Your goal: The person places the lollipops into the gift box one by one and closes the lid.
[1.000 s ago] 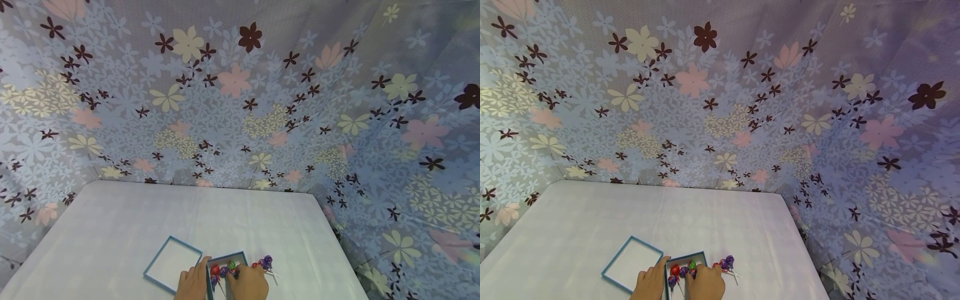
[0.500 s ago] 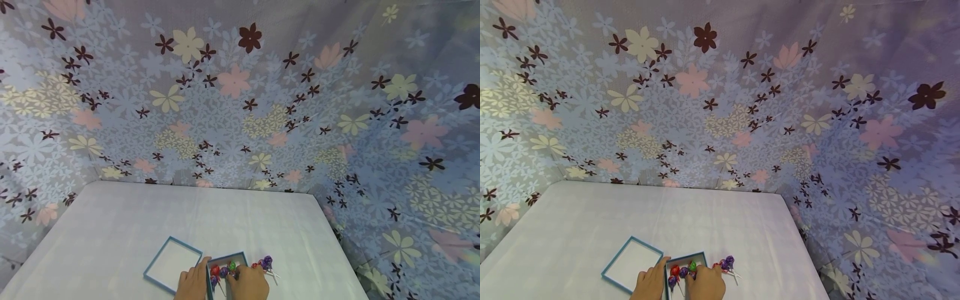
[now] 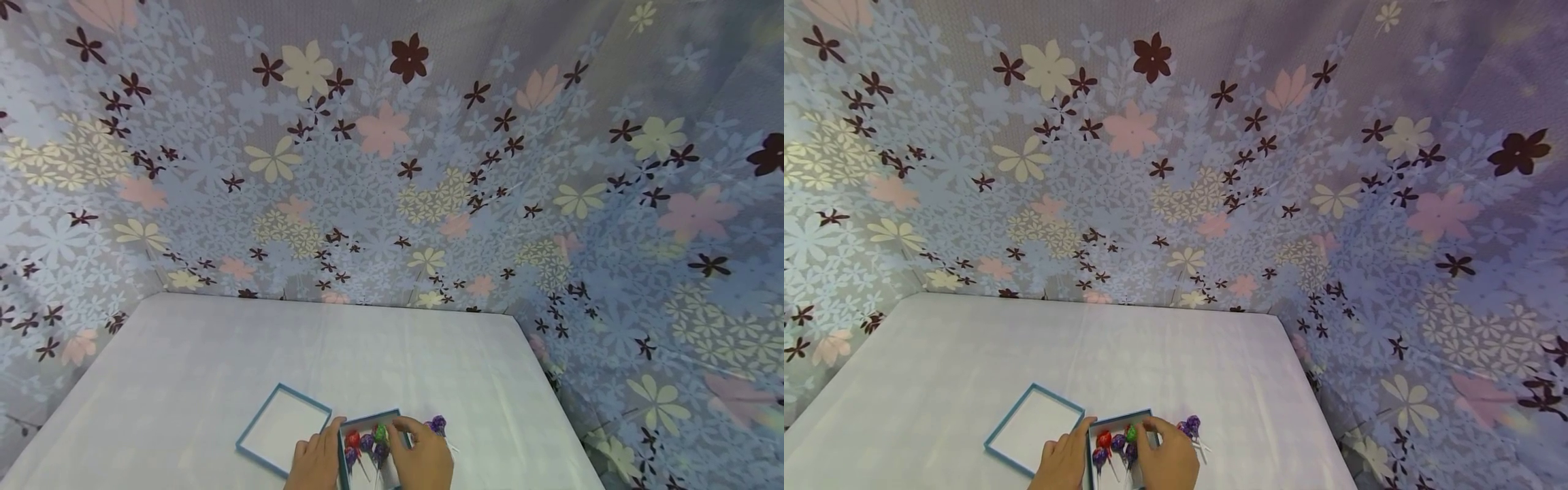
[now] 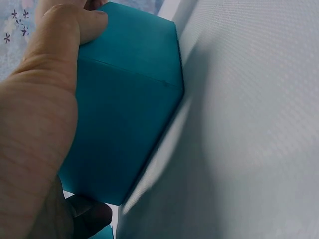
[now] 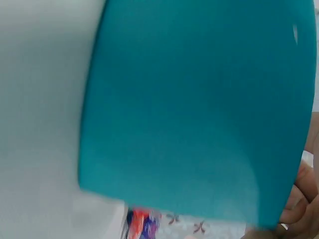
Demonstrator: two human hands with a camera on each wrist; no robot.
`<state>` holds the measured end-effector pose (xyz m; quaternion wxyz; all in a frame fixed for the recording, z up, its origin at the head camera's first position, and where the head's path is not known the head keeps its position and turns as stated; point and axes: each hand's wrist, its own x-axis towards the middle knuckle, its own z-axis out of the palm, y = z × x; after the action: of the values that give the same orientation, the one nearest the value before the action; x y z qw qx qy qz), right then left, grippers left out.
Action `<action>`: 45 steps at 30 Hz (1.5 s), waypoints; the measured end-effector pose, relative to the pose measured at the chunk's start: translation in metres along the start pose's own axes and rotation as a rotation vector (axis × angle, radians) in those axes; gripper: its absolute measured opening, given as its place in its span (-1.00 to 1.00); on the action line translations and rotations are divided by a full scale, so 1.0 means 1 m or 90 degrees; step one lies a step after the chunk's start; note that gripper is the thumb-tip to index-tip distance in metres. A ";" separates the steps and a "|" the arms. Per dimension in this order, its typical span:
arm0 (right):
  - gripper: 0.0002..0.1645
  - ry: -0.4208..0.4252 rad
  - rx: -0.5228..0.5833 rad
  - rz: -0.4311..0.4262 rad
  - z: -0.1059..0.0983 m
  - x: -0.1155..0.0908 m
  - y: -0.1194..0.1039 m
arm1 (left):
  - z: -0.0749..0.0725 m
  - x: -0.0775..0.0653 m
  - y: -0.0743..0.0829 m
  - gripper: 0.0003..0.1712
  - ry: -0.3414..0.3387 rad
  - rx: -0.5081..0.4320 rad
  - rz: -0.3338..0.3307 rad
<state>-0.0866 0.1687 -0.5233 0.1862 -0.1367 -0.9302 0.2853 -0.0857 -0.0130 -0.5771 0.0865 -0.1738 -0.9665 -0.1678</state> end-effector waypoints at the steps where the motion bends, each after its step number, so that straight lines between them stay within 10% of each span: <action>1: -0.85 0.018 0.011 0.003 -0.001 0.002 0.003 | 0.000 0.000 0.000 -0.02 -0.001 0.001 0.000; 27: -0.56 -0.079 -0.046 0.069 -0.002 0.032 0.042 | -0.009 0.009 -0.001 0.09 -0.088 -0.069 -0.014; 45: -0.54 -0.108 -0.049 0.048 -0.005 0.028 0.045 | 0.003 0.002 0.000 -0.14 0.014 0.005 -0.004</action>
<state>-0.1027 0.2170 -0.5382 0.0906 -0.1541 -0.9470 0.2668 -0.0877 -0.0116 -0.5792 0.0968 -0.1684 -0.9668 -0.1662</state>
